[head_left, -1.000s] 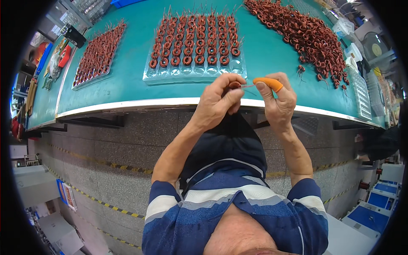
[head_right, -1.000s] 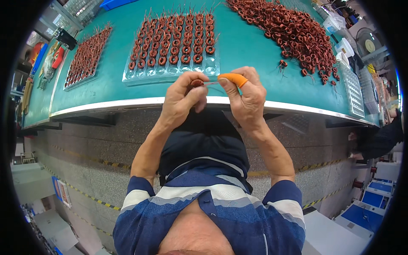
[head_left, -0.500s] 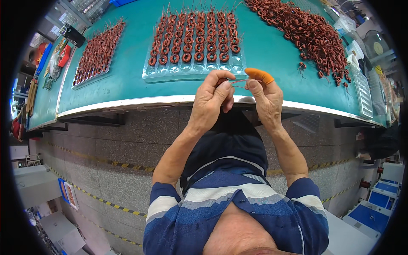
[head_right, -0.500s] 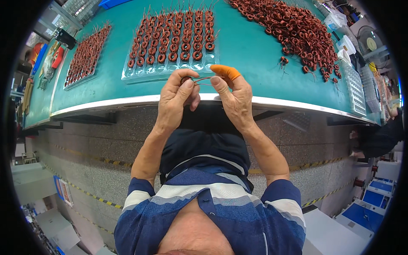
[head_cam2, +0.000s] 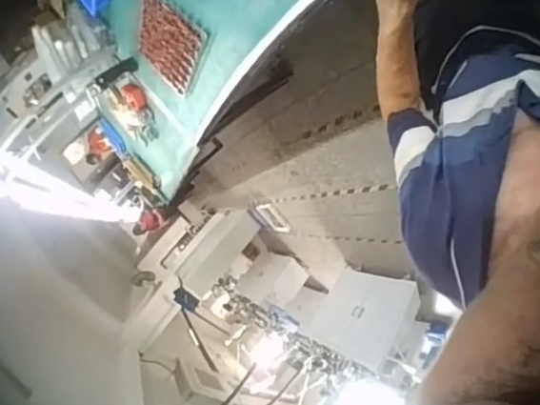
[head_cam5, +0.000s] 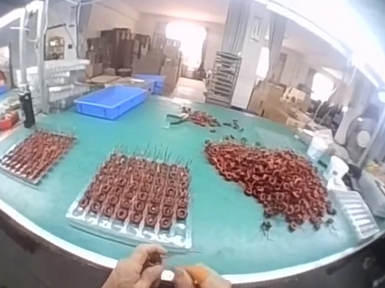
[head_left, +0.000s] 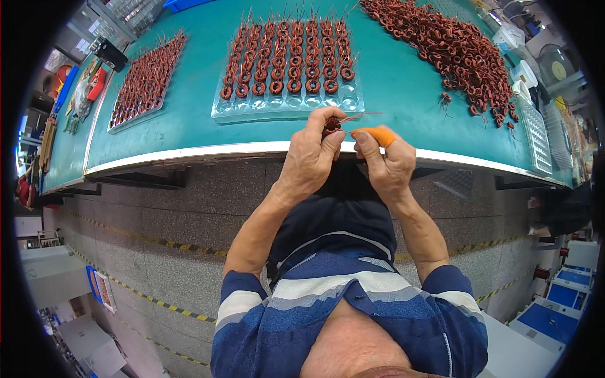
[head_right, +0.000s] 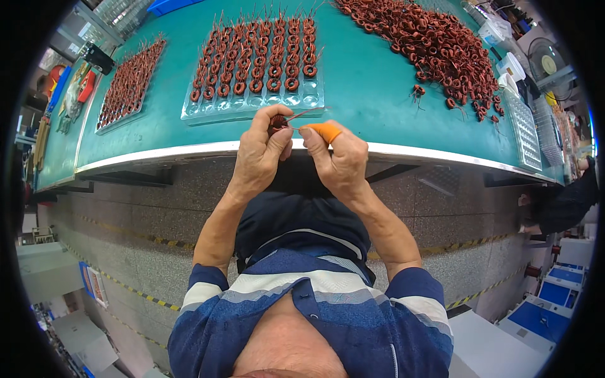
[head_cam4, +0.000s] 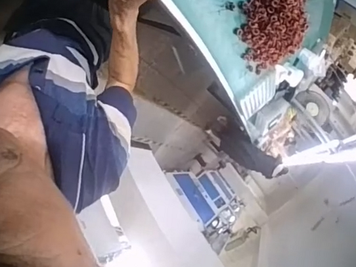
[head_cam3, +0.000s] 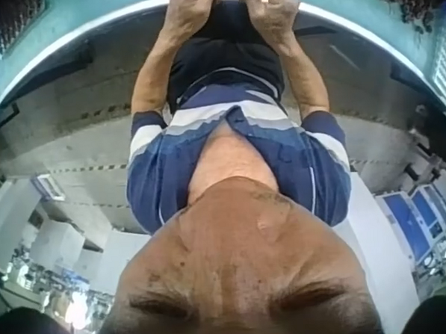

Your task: Threading wires and preparing small toroid inductor coils for placement into a plastic sorting tray.

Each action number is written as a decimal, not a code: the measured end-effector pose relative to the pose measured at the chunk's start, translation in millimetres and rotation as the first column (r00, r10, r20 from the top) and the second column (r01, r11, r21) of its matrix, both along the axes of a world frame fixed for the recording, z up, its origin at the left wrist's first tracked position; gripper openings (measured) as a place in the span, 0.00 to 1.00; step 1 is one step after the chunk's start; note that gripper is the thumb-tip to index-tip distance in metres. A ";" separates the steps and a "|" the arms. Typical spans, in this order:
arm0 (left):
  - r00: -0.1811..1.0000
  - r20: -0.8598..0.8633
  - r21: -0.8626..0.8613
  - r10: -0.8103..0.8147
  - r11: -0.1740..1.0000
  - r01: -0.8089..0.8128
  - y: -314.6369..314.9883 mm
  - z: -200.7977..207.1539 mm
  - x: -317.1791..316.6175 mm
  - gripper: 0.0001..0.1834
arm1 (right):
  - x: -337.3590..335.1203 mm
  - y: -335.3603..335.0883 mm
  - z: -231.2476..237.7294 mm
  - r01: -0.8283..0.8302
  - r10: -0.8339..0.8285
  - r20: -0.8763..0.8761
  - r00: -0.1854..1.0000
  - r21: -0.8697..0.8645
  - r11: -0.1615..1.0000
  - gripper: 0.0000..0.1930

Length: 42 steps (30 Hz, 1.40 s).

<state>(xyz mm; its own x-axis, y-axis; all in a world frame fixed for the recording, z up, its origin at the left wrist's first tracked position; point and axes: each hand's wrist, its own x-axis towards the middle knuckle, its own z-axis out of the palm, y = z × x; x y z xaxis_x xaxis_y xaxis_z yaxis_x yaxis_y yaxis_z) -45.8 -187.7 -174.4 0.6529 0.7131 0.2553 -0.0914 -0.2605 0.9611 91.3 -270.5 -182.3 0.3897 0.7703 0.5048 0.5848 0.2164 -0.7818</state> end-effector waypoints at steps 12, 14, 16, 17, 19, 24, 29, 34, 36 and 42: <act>0.965 0.178 -0.281 -0.191 0.930 0.236 3.4 -19.9 -17.8 0.16 | -0.5 7.8 6.3 -0.063 0.072 -0.604 0.794 0.037 0.997 0.13; 0.955 0.045 -0.284 -0.294 0.913 0.294 10.6 -26.2 -20.9 0.18 | 7.5 0.3 2.0 -0.159 0.104 -0.602 0.791 -0.039 0.987 0.12; 0.960 0.056 -0.224 -0.276 0.933 0.281 7.8 -22.2 -15.0 0.19 | 14.7 -2.6 -0.8 -0.249 0.133 -0.603 0.786 -0.113 0.962 0.12; 0.972 0.049 -0.167 -0.230 0.958 0.235 3.7 -18.9 -12.8 0.19 | 17.2 -2.0 -1.4 -0.272 0.138 -0.640 0.756 -0.116 0.955 0.11; 0.971 0.038 -0.107 -0.237 0.965 0.240 4.1 -16.4 -13.7 0.18 | 16.9 -1.4 0.9 -0.299 0.144 -0.677 0.722 -0.116 0.947 0.11; 0.969 0.211 -0.288 -0.126 0.940 0.185 -11.6 -15.6 -9.9 0.14 | -0.1 -9.5 8.6 -0.115 0.116 -0.332 0.936 0.021 0.993 0.08; 0.931 0.364 -0.435 0.025 0.889 0.146 -19.4 -22.1 1.6 0.11 | 4.3 2.1 4.3 -0.116 0.080 -0.440 0.894 -0.055 0.992 0.08; 0.934 0.352 -0.413 0.066 0.906 0.092 -13.2 -22.6 0.9 0.09 | 17.8 -10.5 -9.6 -0.036 0.071 -0.598 0.798 0.071 0.997 0.13; 0.941 0.335 -0.369 0.055 0.926 0.078 -10.1 -25.2 1.9 0.09 | 14.4 -14.8 -8.8 -0.134 0.054 -0.645 0.763 -0.075 0.988 0.13; 0.990 0.023 0.173 -0.137 0.976 0.131 1.2 -22.6 -5.0 0.13 | 5.7 -1.3 -2.8 -0.373 0.187 -0.809 0.558 -0.043 0.927 0.11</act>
<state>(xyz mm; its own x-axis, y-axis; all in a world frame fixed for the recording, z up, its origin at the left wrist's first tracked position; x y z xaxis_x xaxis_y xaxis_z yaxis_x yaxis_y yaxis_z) -50.8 -186.4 -197.0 0.7285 0.5634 0.3897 -0.1691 -0.4033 0.8993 97.0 -271.8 -185.0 0.3043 0.9512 -0.0519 -0.3344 0.0556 -0.9408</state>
